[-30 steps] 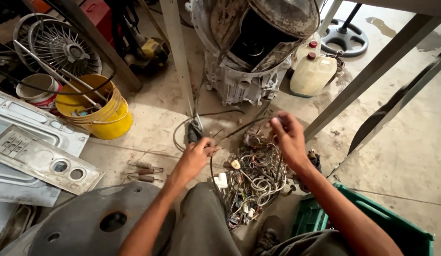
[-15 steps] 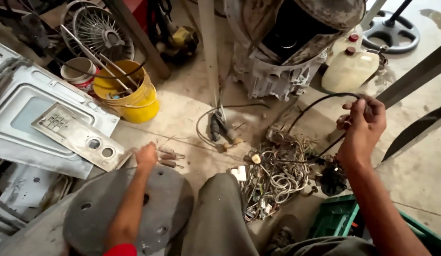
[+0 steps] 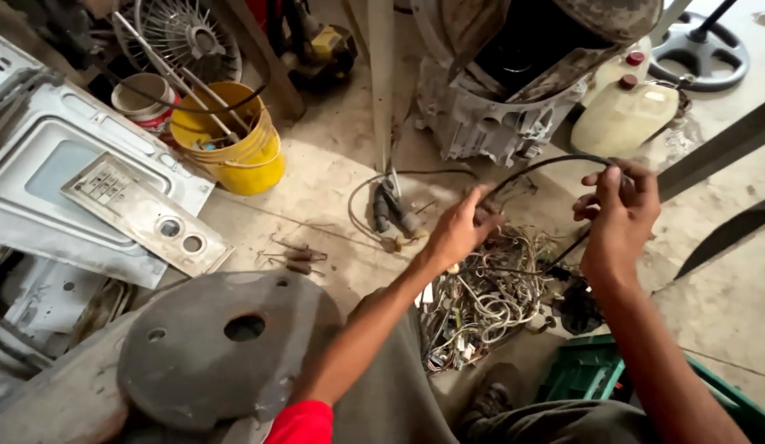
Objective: Sorting through a messy electrical wire harness and connecting leads to a component during an appliance repair.
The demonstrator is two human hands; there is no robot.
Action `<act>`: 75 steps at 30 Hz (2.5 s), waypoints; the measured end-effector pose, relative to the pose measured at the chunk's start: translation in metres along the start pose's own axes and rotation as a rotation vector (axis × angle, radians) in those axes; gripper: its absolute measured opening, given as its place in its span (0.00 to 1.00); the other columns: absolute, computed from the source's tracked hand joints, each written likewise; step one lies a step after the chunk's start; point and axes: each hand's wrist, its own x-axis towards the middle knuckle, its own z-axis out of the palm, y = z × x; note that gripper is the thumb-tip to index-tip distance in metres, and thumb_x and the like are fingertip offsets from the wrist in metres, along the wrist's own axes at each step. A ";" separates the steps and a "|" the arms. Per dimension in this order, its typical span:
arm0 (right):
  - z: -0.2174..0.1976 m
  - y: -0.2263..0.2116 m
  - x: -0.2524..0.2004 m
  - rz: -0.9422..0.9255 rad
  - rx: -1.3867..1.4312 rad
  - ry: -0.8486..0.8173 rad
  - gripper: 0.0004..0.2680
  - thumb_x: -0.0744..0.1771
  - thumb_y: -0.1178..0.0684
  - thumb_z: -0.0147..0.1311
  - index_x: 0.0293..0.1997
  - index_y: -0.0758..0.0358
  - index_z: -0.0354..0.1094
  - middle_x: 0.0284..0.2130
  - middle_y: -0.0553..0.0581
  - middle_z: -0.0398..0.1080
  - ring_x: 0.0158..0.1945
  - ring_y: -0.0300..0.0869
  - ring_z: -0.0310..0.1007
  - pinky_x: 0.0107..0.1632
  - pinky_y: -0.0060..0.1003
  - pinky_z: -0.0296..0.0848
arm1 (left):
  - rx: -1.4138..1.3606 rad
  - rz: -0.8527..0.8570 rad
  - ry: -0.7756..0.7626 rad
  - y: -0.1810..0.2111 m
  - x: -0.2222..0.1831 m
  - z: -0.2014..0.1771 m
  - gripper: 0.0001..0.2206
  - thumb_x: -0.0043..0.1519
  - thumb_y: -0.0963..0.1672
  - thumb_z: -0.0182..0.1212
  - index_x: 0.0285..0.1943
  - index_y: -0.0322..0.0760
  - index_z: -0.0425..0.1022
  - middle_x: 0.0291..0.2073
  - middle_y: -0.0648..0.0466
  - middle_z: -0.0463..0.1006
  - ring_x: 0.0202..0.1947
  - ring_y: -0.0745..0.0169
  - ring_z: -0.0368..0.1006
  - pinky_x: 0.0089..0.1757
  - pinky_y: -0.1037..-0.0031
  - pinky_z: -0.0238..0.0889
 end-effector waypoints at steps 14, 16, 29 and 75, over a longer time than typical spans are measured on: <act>0.006 -0.005 -0.011 0.364 -0.108 -0.590 0.17 0.67 0.49 0.58 0.56 0.72 0.71 0.22 0.59 0.67 0.19 0.41 0.65 0.25 0.34 0.65 | 0.463 0.396 -0.029 0.005 -0.006 -0.051 0.18 0.66 0.39 0.57 0.67 0.37 0.71 0.43 0.50 0.79 0.42 0.52 0.80 0.39 0.67 0.75; 0.011 0.003 -0.010 0.366 -0.088 -0.699 0.12 0.68 0.52 0.56 0.49 0.74 0.75 0.12 0.53 0.61 0.13 0.35 0.57 0.19 0.28 0.55 | 0.353 0.318 -0.229 0.022 -0.011 -0.064 0.18 0.68 0.34 0.50 0.68 0.32 0.67 0.46 0.43 0.78 0.46 0.45 0.79 0.43 0.62 0.76; -0.020 0.012 0.011 0.355 -0.043 -0.174 0.13 0.73 0.42 0.49 0.38 0.60 0.70 0.22 0.53 0.58 0.19 0.33 0.48 0.21 0.26 0.44 | 0.434 0.116 -0.198 -0.017 -0.065 -0.127 0.21 0.56 0.32 0.54 0.56 0.41 0.74 0.42 0.54 0.76 0.46 0.51 0.78 0.48 0.66 0.73; -0.005 0.054 0.010 0.210 -0.102 -0.528 0.11 0.56 0.64 0.76 0.33 0.72 0.75 0.25 0.62 0.76 0.31 0.42 0.75 0.39 0.38 0.78 | 0.196 -0.002 0.058 0.051 -0.015 -0.174 0.08 0.55 0.43 0.75 0.42 0.43 0.84 0.35 0.51 0.84 0.39 0.52 0.81 0.45 0.64 0.74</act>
